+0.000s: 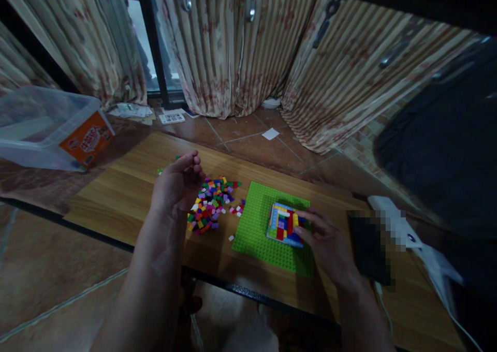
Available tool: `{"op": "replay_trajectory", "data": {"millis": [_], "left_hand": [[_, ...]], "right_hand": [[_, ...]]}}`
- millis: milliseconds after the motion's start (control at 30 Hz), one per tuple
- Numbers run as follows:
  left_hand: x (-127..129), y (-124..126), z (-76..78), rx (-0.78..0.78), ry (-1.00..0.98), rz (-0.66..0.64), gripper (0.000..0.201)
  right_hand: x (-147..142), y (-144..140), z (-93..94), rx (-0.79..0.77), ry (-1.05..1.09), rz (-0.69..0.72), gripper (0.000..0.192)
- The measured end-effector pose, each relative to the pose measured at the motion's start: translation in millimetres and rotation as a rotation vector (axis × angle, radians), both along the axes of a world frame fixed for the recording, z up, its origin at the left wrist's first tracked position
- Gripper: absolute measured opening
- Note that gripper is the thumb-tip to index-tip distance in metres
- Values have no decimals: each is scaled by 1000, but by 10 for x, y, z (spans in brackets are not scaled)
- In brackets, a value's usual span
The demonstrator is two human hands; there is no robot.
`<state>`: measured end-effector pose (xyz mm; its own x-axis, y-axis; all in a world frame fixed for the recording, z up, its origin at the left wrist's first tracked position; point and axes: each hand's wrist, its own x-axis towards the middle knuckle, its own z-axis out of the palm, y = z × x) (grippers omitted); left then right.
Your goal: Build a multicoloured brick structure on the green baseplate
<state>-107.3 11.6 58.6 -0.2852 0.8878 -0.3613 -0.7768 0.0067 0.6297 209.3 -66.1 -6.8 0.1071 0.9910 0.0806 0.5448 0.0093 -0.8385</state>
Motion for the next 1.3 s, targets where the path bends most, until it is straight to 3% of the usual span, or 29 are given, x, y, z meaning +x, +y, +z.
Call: {"op": "replay_trajectory", "data": {"millis": [267, 467, 700, 1300], "left_hand": [[-17, 1, -14, 18, 6, -10, 16], [-10, 5, -25, 14, 12, -25, 16], [3, 0, -11, 3, 12, -26, 16], [47, -4, 6, 1, 15, -32, 12]], "right_hand": [[23, -19, 0, 36, -157, -18, 31], [-30, -48, 26, 195, -406, 90, 28], [-54, -25, -13, 246, -558, 147, 27], [-92, -25, 43, 136, -359, 136, 30]]}}
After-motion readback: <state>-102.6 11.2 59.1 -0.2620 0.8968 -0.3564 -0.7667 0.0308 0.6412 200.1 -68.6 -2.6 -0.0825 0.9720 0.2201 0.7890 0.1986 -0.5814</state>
